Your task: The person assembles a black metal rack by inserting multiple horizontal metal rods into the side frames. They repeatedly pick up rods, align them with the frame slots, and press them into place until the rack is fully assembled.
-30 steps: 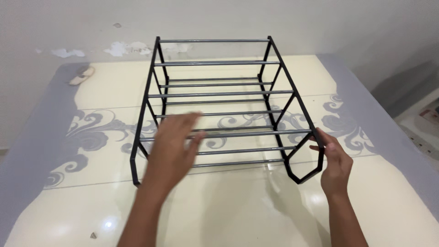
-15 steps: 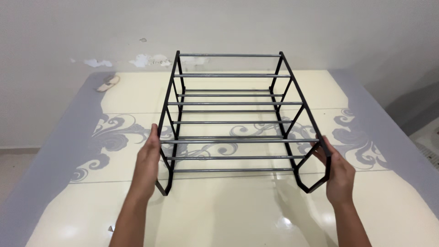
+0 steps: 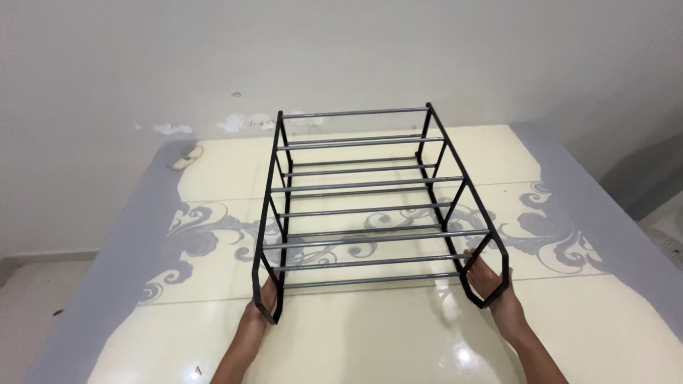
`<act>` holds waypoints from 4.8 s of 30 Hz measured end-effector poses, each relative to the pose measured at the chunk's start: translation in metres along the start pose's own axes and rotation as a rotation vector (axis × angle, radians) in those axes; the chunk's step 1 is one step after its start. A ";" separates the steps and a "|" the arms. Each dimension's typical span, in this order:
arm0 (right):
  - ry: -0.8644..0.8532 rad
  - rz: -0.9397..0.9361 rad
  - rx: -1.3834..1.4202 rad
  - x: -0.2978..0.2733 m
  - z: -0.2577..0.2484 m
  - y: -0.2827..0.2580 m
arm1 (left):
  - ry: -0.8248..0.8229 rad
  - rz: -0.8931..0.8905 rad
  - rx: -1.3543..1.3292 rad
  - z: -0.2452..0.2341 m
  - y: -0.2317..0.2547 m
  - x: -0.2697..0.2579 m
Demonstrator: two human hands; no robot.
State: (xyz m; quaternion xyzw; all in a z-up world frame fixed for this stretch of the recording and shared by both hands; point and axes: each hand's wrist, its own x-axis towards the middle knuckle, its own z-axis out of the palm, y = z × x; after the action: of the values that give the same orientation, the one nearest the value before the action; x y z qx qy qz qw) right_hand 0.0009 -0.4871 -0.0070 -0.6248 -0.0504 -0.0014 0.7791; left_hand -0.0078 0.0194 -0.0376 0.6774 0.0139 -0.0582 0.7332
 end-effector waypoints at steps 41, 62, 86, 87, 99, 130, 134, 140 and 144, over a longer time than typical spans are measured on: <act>0.523 -0.963 -0.109 0.079 0.086 -0.179 | 0.386 1.167 0.463 0.055 0.210 -0.035; 0.660 -0.861 -0.554 0.205 0.117 -0.193 | 0.387 1.043 1.216 0.098 0.183 0.114; 0.169 -0.688 -1.447 0.178 0.173 -0.006 | 0.331 0.634 1.306 0.113 0.088 0.169; 0.165 -0.687 -1.451 0.182 0.172 -0.005 | 0.351 0.655 1.337 0.111 0.089 0.172; -0.039 -0.322 -1.492 0.150 0.166 0.047 | 0.255 0.466 1.265 0.095 0.024 0.150; 0.212 -0.957 -1.364 0.183 0.212 -0.100 | 0.534 1.075 1.380 0.119 0.183 0.167; 0.225 -0.975 -1.436 0.203 0.221 -0.127 | 0.556 1.096 1.330 0.122 0.216 0.185; 0.325 -1.013 -1.521 0.198 0.229 -0.123 | 0.631 1.129 1.313 0.121 0.213 0.174; 0.376 -1.129 -1.305 0.181 0.225 -0.124 | 0.644 1.189 1.237 0.122 0.206 0.144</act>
State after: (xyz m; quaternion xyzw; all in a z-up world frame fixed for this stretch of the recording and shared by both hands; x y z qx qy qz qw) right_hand 0.1559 -0.2844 0.1768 -0.8164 -0.2118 -0.5173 0.1453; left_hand 0.1498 -0.0962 0.1623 0.8283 -0.1669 0.5235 0.1096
